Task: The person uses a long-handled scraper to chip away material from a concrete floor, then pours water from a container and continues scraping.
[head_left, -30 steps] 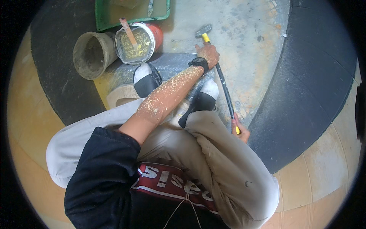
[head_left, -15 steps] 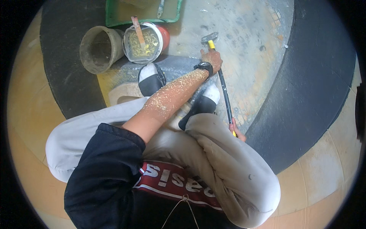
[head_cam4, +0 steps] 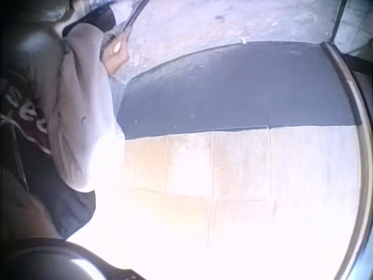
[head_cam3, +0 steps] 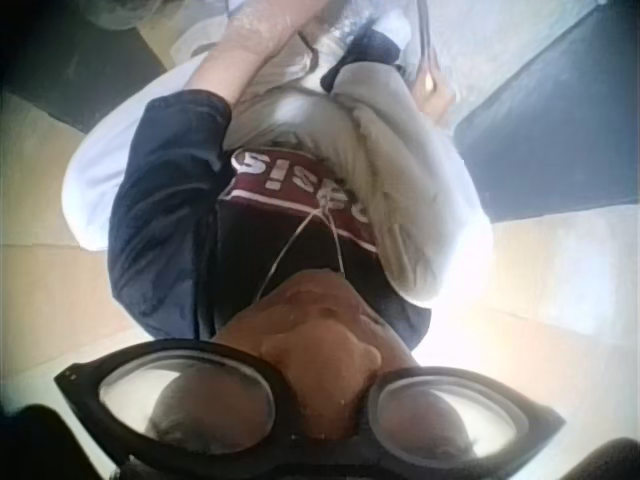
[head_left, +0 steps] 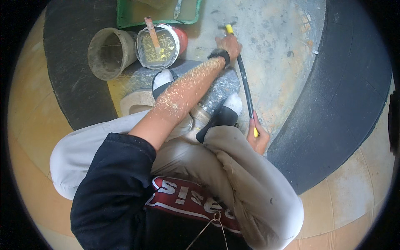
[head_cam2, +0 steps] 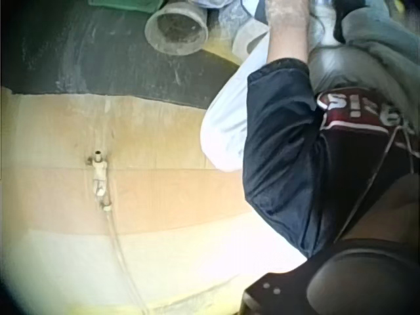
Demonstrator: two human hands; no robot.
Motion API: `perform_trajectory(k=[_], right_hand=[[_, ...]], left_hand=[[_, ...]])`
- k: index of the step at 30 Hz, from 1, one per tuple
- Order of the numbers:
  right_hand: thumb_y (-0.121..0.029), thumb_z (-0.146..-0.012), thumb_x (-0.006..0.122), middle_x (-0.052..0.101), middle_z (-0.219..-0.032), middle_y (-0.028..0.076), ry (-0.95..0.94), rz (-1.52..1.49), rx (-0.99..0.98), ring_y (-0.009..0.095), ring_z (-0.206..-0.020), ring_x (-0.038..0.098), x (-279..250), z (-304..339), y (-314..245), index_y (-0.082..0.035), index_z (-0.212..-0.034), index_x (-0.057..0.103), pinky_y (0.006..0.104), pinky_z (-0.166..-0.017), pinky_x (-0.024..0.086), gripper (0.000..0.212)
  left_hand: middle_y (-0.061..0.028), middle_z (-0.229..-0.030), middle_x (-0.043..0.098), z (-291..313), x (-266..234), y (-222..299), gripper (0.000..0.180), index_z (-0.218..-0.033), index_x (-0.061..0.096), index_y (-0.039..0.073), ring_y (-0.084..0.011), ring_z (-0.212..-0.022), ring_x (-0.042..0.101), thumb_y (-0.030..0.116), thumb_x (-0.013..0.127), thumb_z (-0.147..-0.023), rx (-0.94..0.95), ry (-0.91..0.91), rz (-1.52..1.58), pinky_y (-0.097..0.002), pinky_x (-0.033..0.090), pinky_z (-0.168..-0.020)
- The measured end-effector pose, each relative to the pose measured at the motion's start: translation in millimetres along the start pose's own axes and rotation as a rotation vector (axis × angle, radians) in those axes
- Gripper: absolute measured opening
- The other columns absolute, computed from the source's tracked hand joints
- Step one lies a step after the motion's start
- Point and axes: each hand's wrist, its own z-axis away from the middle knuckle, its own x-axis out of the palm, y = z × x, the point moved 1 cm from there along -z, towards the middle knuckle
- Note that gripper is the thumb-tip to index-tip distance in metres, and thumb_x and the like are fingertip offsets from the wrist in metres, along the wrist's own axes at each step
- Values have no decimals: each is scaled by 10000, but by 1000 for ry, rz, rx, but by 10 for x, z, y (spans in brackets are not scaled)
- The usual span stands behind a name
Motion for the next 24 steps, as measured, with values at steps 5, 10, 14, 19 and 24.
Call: perform_trajectory(k=[5,10,14,19,24], right_hand=[[-126,-1004,615,710,-1193,184,-106,-28,63,107,-1070,618,-188,224,489,8,-1299,641,257,-935,470,325],[-125,-1014,595,697,-1224,191,6,-36,-55,115,-1091,618,-205,178,340,18,-1307,629,248,-944,465,328],[-151,-993,621,688,-1176,239,-52,36,25,178,-1033,705,-28,-109,-170,-51,-1288,663,305,-886,521,314],[-155,-983,637,690,-1170,236,16,25,0,142,-1039,686,-42,335,595,-53,-1275,673,295,-858,525,312],[-157,-981,644,712,-1135,217,-9,46,5,91,-1004,660,-204,85,-11,-55,-1274,675,286,-856,527,312]], left_hand=[[-208,-1129,707,384,272,124,495,-1172,656,-32,-329,-1105,671,383,598,-908,73,-44,-69,-611,318,-1082],[-219,-994,720,282,293,94,523,-1130,620,-40,-357,-975,695,429,622,-899,69,-41,12,-602,357,-1011],[-234,-1051,707,-193,-166,-37,504,-1096,625,-29,-355,-998,688,432,621,-892,36,54,16,-599,361,-997],[-222,-1032,708,321,415,-44,618,-1249,528,-52,-383,-1014,676,436,620,-881,9,-4,5,-626,331,-1032],[-216,-956,724,105,123,-100,466,-1047,655,-23,-394,-967,684,409,623,-877,93,15,72,-592,361,-1022]])
